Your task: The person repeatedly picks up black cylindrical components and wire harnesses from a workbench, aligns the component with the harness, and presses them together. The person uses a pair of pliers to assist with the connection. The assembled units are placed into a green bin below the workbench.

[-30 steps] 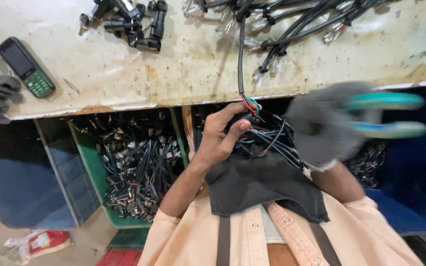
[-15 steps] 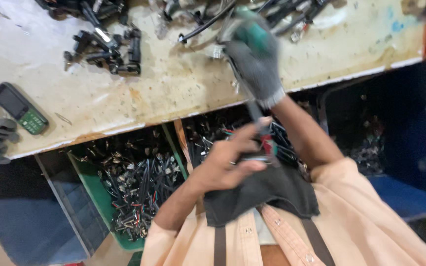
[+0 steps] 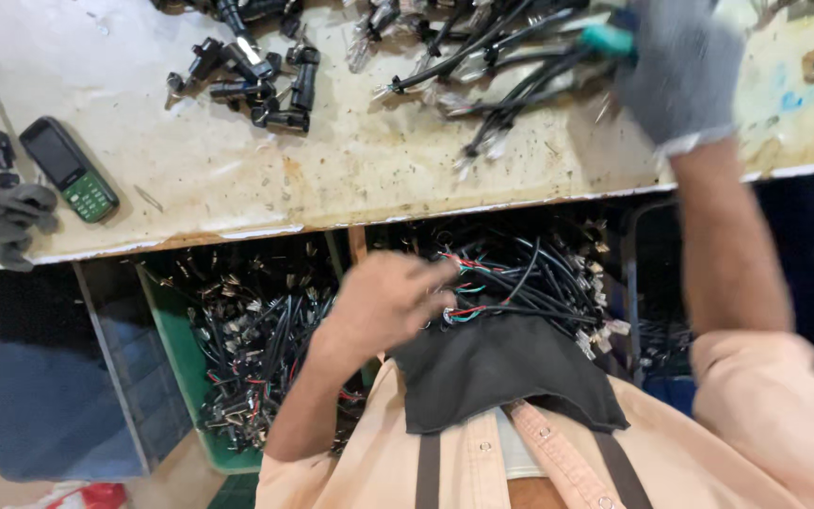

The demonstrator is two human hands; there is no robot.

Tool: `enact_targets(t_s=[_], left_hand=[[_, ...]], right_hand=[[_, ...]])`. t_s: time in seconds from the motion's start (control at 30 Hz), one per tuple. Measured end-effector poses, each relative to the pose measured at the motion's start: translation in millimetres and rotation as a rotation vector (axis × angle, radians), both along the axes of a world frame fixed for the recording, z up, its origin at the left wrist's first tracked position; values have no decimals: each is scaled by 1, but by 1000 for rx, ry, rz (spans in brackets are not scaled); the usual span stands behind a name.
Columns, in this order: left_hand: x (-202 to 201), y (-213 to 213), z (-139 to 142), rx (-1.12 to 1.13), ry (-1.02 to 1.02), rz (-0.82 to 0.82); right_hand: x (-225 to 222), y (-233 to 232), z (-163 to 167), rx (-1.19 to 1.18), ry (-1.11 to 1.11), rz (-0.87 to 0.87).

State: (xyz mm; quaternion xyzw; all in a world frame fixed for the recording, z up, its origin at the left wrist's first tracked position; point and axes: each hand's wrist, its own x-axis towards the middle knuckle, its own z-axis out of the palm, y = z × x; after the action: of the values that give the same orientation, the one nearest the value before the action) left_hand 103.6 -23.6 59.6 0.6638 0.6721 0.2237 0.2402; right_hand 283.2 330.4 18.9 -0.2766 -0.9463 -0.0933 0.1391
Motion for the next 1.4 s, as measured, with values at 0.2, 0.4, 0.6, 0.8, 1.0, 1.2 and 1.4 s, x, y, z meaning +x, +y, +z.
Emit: enact_targets(t_s=[0.2,0.4,0.6,0.8,1.0,1.2,1.4], left_hand=[[-86,39,-12,154,536,626],[-132,102,-56,163,682,651],[-125,82,-67,378,522,688],[-120,75,-65,500,353,669],[-120,70,-69,558,269,739],[-117,69,-66,747,104,859],[-74,28,-43,954,-675,766]], right_hand=[[-16,-66,-28,-214,368,-35],[-25,-53,10,-629,605,-47],[25,1,24,-128,443,201],[8,19,59,116,243,270],[-11,-94,72,-120,261,217],[-31,-116,18,-314,388,-28],[36,-92,60,-662,911,-191]])
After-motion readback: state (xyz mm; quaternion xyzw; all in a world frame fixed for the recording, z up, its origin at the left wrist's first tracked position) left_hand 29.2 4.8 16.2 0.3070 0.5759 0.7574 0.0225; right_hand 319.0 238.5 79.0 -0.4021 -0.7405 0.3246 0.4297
